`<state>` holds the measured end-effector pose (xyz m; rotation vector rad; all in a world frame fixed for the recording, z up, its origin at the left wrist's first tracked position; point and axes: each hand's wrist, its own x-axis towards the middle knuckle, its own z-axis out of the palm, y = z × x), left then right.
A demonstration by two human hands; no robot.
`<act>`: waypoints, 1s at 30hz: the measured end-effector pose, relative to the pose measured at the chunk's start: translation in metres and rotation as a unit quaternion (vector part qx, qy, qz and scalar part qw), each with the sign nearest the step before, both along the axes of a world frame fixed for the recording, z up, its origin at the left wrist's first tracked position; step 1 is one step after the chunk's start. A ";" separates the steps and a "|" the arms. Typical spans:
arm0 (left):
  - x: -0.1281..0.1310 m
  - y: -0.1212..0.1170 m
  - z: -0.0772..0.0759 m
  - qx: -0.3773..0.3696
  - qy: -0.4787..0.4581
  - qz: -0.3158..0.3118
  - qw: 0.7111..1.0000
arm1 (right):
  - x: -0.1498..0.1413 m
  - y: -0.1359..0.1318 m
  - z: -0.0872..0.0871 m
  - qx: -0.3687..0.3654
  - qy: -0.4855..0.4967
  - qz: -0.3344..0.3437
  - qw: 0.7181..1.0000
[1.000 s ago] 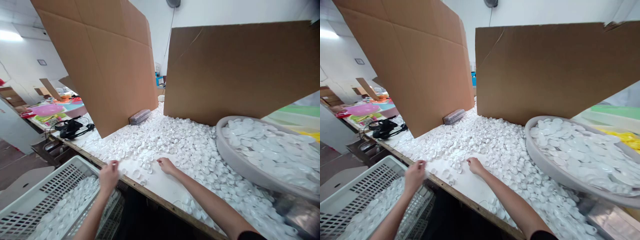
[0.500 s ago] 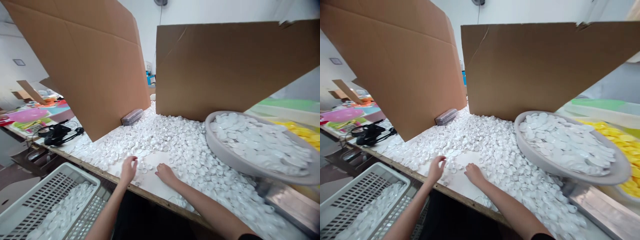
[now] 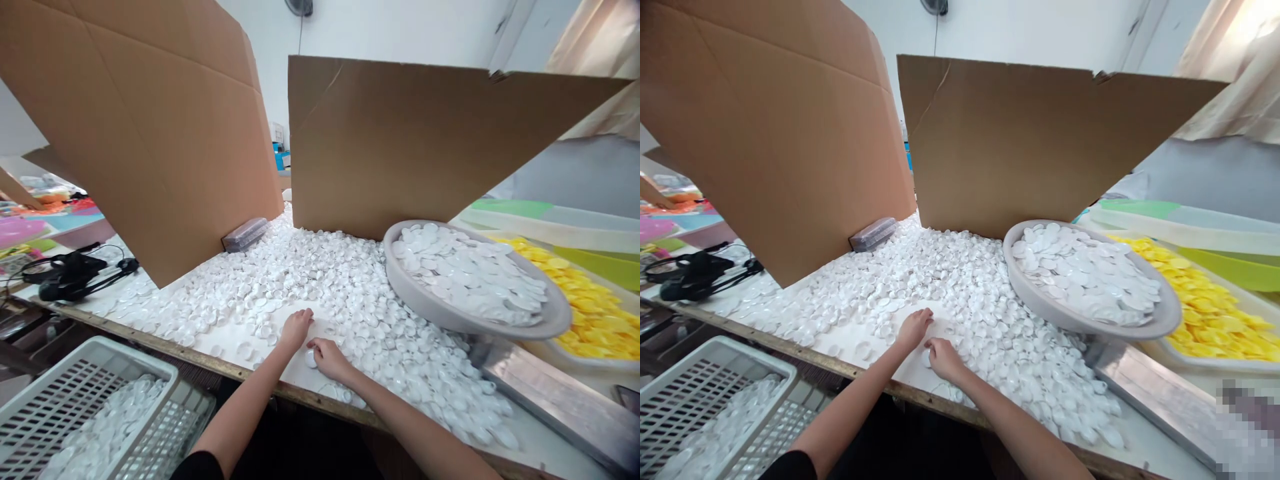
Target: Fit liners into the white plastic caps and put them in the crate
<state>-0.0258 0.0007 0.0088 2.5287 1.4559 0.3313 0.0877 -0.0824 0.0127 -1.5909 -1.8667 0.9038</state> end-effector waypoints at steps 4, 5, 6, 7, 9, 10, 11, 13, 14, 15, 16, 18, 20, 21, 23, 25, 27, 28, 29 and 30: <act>-0.028 -0.024 -0.003 0.037 0.040 -0.077 0.996 | 0.011 0.008 0.004 -0.138 0.113 -0.049 0.983; -0.032 -0.030 -0.005 0.042 0.037 -0.096 0.994 | 0.016 0.011 0.005 -0.153 0.138 -0.069 0.976; -0.035 -0.035 -0.006 0.044 0.024 -0.109 0.993 | 0.021 0.013 0.005 -0.156 0.162 -0.089 0.970; -0.037 -0.040 -0.007 0.039 0.000 -0.113 0.993 | 0.026 0.016 0.004 -0.150 0.184 -0.107 0.966; -0.040 -0.047 -0.007 0.009 -0.066 -0.102 0.993 | 0.034 0.021 0.003 -0.130 0.211 -0.130 0.960; -0.040 -0.049 -0.007 -0.010 -0.102 -0.086 0.991 | 0.037 0.024 0.003 -0.125 0.217 -0.135 0.959; -0.041 -0.050 -0.006 -0.030 -0.135 -0.062 0.988 | 0.038 0.026 0.002 -0.128 0.217 -0.137 0.958; -0.041 -0.051 -0.004 -0.070 -0.180 -0.005 0.981 | 0.035 0.030 0.000 -0.154 0.217 -0.126 0.956; -0.041 -0.051 -0.004 -0.091 -0.190 0.021 0.977 | 0.031 0.032 0.000 -0.170 0.218 -0.115 0.954; -0.040 -0.050 -0.004 -0.111 -0.194 0.040 0.974 | 0.026 0.033 -0.001 -0.183 0.220 -0.101 0.953; -0.040 -0.050 -0.004 -0.129 -0.195 0.053 0.971 | 0.021 0.035 -0.002 -0.191 0.223 -0.088 0.952; -0.039 -0.050 -0.005 -0.150 -0.196 0.064 0.967 | 0.008 0.038 -0.002 -0.197 0.216 -0.070 0.954; -0.040 -0.051 -0.006 -0.148 -0.200 0.062 0.966 | -0.003 0.040 -0.002 -0.202 0.184 -0.069 0.959; -0.040 -0.052 -0.006 -0.144 -0.202 0.059 0.967 | -0.007 0.041 -0.001 -0.208 0.163 -0.073 0.962; -0.042 -0.053 -0.005 -0.139 -0.209 0.047 0.967 | -0.011 0.041 0.000 -0.220 0.132 -0.087 0.963; -0.044 -0.051 -0.002 -0.162 -0.220 0.025 0.962 | -0.012 0.041 0.000 -0.229 0.126 -0.103 0.960; -0.042 -0.046 0.001 -0.200 -0.208 0.021 0.957 | -0.011 0.040 0.000 -0.244 0.141 -0.112 0.953; -0.039 -0.043 0.003 -0.207 -0.184 0.038 0.960 | -0.010 0.038 0.000 -0.257 0.154 -0.110 0.948; -0.035 -0.040 0.005 -0.203 -0.154 0.064 0.965 | -0.009 0.037 0.000 -0.271 0.170 -0.106 0.942; -0.030 -0.037 0.006 -0.190 -0.126 0.095 0.969 | -0.008 0.035 0.000 -0.285 0.191 -0.100 0.934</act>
